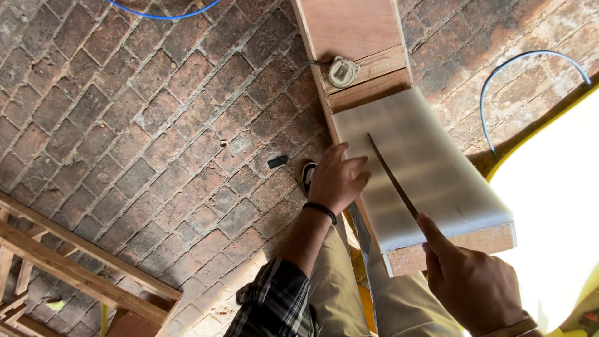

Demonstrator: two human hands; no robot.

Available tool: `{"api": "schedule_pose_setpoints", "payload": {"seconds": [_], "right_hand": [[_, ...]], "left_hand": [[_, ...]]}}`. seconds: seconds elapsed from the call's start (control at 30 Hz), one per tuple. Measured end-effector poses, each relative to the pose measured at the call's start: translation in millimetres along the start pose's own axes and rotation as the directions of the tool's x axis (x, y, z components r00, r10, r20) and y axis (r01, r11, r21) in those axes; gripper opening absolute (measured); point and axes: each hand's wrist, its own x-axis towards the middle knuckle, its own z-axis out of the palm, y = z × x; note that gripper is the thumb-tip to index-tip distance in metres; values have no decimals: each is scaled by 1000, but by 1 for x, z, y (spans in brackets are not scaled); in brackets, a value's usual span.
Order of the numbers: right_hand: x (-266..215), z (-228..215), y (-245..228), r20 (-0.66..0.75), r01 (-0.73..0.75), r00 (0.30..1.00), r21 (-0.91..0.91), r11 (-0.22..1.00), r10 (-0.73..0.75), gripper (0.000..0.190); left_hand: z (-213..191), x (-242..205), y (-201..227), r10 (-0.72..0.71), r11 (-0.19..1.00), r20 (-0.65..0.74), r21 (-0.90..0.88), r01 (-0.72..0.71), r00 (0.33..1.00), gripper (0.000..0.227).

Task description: The person cuts a piece of white foam using a knife and a metal ruler as a guide. They measure and trim the foam to fit a wooden frame, then place the cut piece into the frame.

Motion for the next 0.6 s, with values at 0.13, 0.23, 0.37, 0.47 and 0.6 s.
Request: {"api": "schedule_pose_setpoints", "payload": {"seconds": [0.13, 0.23, 0.37, 0.47, 0.6], "right_hand": [[-16, 14, 14, -57, 70, 996, 29, 997, -68, 48], [-11, 10, 7, 77, -40, 996, -61, 997, 45, 55], [-6, -6, -3, 25, -55, 998, -59, 997, 57, 54], [-14, -8, -6, 9, -29, 1000, -17, 999, 30, 49], [-8, -8, 5, -164, 111, 981, 28, 993, -105, 40]], "left_hand": [[-7, -27, 24, 28, 999, 32, -40, -27, 999, 53], [-14, -44, 43, 95, 993, 60, -71, -90, 994, 51], [-11, -84, 57, 334, 937, 60, -132, -324, 941, 46], [-9, -111, 56, 386, 910, -14, -158, -383, 923, 47], [-7, -108, 59, 357, 912, -86, -184, -367, 930, 42]]}}
